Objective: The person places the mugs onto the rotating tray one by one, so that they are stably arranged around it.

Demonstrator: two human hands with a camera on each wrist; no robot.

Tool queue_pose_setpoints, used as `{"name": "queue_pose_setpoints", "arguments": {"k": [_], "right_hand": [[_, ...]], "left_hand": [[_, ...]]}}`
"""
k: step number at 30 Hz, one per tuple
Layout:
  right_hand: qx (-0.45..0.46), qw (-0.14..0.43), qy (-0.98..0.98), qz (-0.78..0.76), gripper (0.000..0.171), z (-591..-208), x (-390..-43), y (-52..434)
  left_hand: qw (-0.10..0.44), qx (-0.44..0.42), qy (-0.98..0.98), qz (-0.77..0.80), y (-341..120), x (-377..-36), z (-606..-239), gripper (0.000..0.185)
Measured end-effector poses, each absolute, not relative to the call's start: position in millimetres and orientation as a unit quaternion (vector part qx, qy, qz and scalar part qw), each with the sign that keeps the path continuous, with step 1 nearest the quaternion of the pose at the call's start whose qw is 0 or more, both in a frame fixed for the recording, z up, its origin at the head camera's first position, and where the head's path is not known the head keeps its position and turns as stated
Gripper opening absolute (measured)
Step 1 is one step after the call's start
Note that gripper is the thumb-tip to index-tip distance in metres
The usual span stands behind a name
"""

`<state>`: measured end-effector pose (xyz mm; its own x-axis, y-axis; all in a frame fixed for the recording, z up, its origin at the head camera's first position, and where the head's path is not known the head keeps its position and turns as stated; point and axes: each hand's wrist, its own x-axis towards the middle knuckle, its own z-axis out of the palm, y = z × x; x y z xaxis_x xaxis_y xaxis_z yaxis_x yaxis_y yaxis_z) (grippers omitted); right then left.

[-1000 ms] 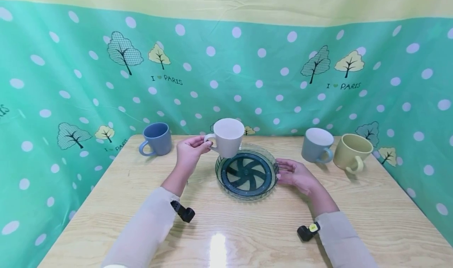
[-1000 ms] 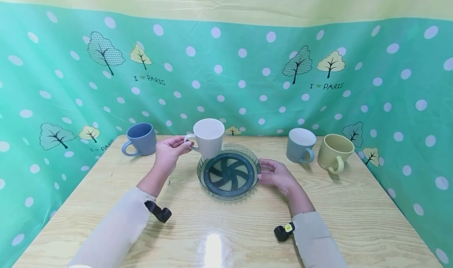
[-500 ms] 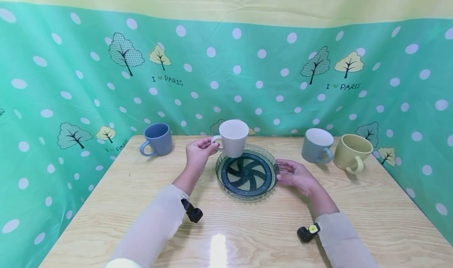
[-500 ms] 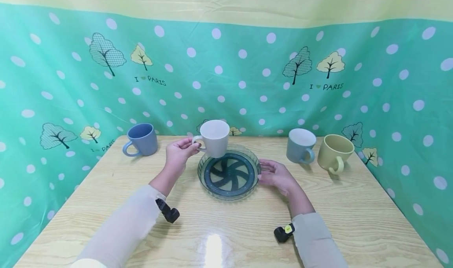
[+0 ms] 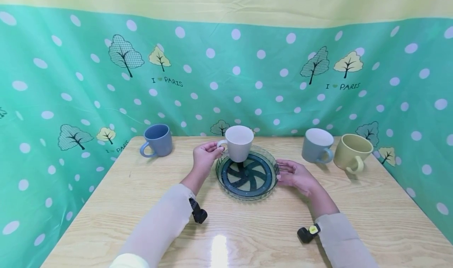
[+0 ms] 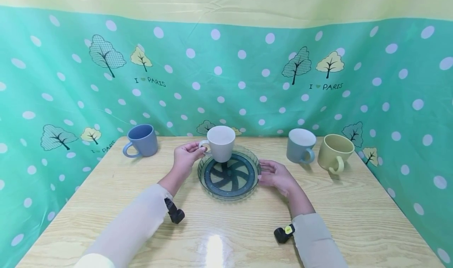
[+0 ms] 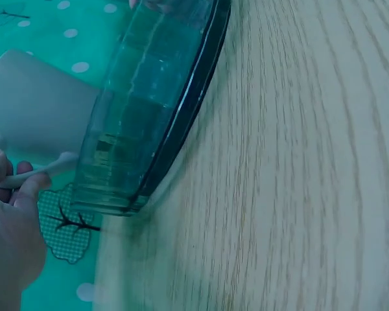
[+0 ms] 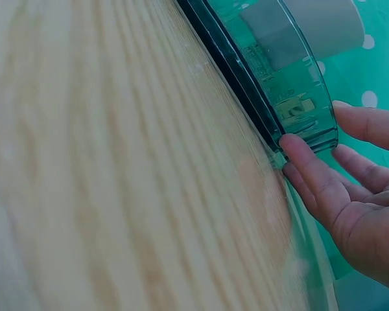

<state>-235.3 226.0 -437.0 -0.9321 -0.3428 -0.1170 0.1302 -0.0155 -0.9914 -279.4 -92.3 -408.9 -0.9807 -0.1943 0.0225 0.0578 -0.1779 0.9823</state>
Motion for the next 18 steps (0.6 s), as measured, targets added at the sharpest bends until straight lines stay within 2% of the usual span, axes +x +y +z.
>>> {"name": "queue_pose_setpoints", "arguments": {"k": [18], "right_hand": [[-0.078, 0.168, 0.681, -0.708, 0.072, -436, -233, 226]], "left_hand": [[0.063, 0.061, -0.637, -0.766, -92, -284, -420, 0.025]]}}
